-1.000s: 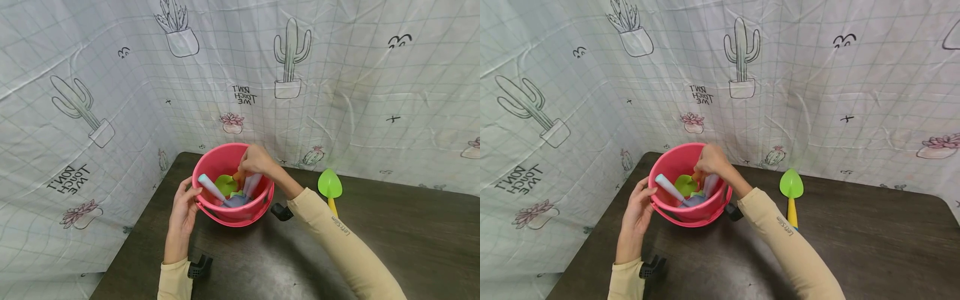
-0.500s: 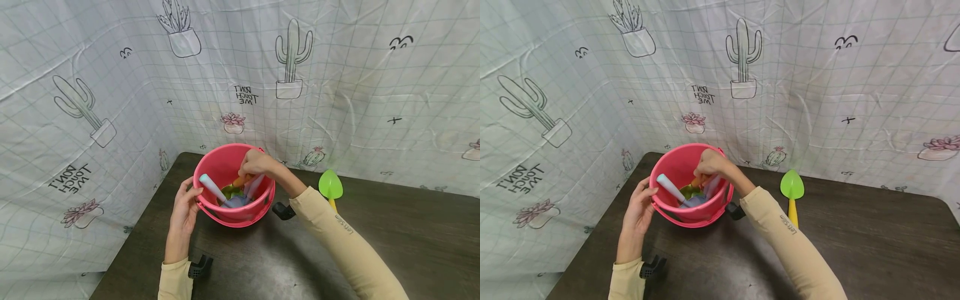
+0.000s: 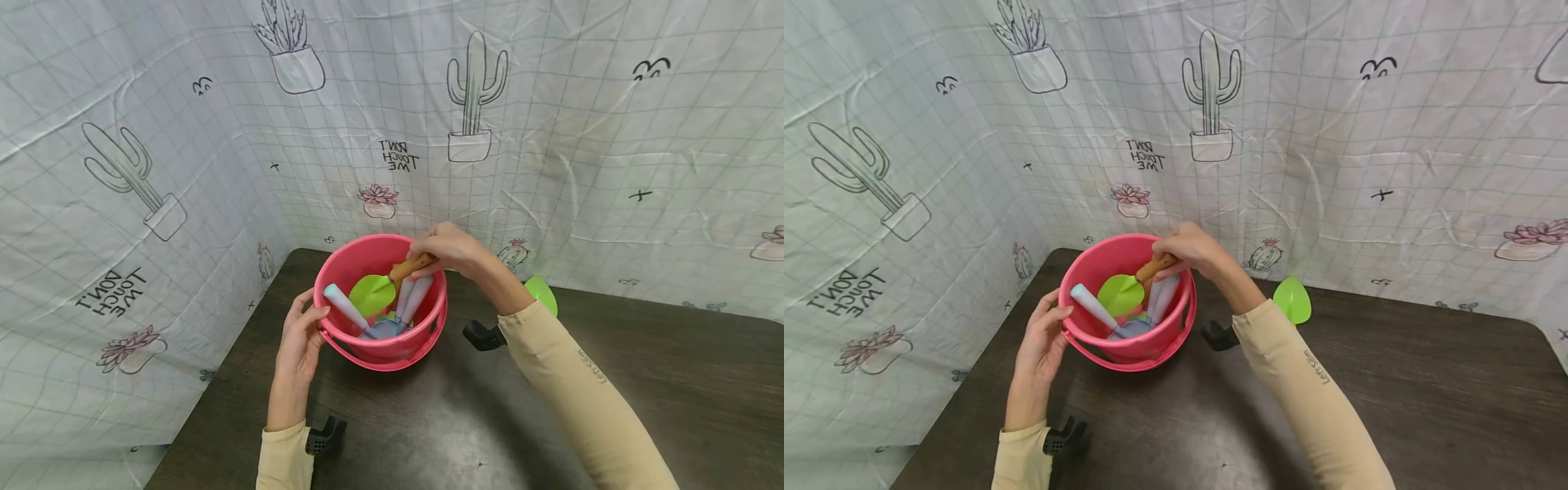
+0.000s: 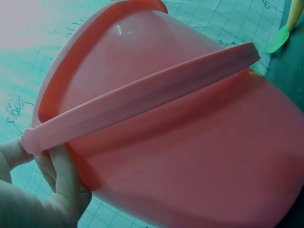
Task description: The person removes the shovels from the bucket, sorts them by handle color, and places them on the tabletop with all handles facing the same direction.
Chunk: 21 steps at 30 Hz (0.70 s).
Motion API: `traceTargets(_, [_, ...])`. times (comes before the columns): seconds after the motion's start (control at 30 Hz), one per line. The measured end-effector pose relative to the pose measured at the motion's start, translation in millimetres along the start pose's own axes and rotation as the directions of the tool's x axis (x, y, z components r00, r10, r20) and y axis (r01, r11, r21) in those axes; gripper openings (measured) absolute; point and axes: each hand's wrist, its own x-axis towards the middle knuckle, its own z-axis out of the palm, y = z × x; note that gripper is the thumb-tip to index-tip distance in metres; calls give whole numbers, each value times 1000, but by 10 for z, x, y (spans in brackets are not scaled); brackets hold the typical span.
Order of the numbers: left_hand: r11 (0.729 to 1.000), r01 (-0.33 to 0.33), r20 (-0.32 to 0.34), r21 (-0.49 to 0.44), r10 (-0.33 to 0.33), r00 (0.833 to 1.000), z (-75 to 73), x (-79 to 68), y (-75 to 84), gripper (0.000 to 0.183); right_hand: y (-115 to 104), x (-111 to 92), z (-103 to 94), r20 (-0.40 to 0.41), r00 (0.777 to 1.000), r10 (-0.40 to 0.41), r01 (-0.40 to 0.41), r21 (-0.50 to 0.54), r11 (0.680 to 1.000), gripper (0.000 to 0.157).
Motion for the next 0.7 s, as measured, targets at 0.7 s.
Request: traceTargets(0.7, [1000,7,-14,12,-7,1000,-1,-28,-1,43,200,-106,-412,109,992,69,-102,337,936,21])
